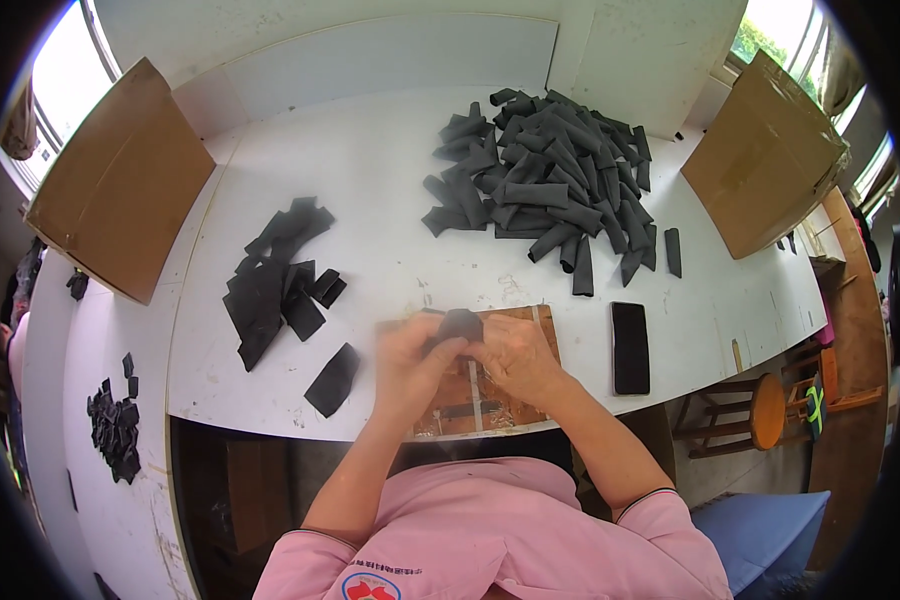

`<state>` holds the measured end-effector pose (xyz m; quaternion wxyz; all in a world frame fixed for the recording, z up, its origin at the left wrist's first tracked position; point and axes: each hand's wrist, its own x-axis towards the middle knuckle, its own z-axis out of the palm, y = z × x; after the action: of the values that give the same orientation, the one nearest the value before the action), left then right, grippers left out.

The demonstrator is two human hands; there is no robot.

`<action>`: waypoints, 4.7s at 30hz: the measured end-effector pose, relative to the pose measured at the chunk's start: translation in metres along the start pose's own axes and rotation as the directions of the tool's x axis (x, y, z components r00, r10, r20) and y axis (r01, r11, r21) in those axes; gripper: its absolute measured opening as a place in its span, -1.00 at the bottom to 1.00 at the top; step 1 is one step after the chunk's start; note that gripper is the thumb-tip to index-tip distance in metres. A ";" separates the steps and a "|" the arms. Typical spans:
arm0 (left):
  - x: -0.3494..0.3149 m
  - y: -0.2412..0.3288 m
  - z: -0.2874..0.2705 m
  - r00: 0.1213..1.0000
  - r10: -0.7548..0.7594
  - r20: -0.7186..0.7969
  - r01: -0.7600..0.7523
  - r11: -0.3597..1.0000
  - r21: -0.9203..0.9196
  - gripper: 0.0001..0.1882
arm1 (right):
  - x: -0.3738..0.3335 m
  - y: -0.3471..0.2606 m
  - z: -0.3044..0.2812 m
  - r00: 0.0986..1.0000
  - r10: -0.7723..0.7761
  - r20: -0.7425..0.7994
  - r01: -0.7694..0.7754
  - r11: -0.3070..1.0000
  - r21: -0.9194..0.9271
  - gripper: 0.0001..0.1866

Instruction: Trimming and assembling small black foam components at a workbench.

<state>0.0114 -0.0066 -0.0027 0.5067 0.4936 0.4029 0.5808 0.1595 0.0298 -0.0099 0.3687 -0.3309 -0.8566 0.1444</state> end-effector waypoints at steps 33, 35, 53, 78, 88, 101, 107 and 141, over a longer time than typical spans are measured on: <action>0.003 0.013 -0.001 0.968 0.135 -0.212 -0.239 0.755 -0.611 -0.84 | 0.011 -0.005 -0.011 0.988 -0.029 0.151 0.034 0.999 -0.030 -0.70; -0.001 0.001 -0.002 0.986 0.022 -0.165 -0.113 0.818 -0.564 -0.81 | 0.000 0.000 0.003 0.990 -0.001 0.142 0.005 1.000 -0.029 -0.71; 0.020 -0.096 -0.051 0.926 0.186 -0.329 0.265 0.302 0.916 -0.69 | 0.063 0.043 -0.037 0.865 0.500 0.026 -0.413 0.682 0.604 -0.51; -0.088 -0.028 -0.017 0.961 -0.271 0.052 0.275 0.926 -0.258 -0.84 | -0.060 -0.025 0.007 0.821 0.414 0.393 -0.546 0.365 0.754 -0.80; -0.049 0.015 -0.021 0.892 -0.438 0.113 0.443 0.896 -0.030 -0.79 | -0.049 -0.021 -0.013 0.852 0.240 0.466 -0.498 0.649 0.575 -0.87; -0.041 0.014 -0.030 0.756 -0.610 0.240 0.581 0.793 0.183 -0.91 | -0.042 -0.012 -0.004 0.873 0.038 0.486 -0.326 0.788 0.523 -0.88; -0.056 -0.006 -0.021 0.956 -0.290 0.052 0.230 0.845 0.483 -0.95 | -0.041 -0.035 0.007 0.986 0.157 -0.062 -0.151 0.984 0.096 -0.77; -0.055 -0.015 -0.008 0.930 -0.294 -0.222 0.238 0.939 -0.246 -0.75 | -0.054 -0.039 0.038 0.641 0.533 0.552 -0.581 -0.132 0.803 -0.88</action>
<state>0.0062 -0.0581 -0.0281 0.5752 0.2972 0.4632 0.6051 0.1410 -0.0356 -0.0454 0.3712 -0.3481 -0.3411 0.7903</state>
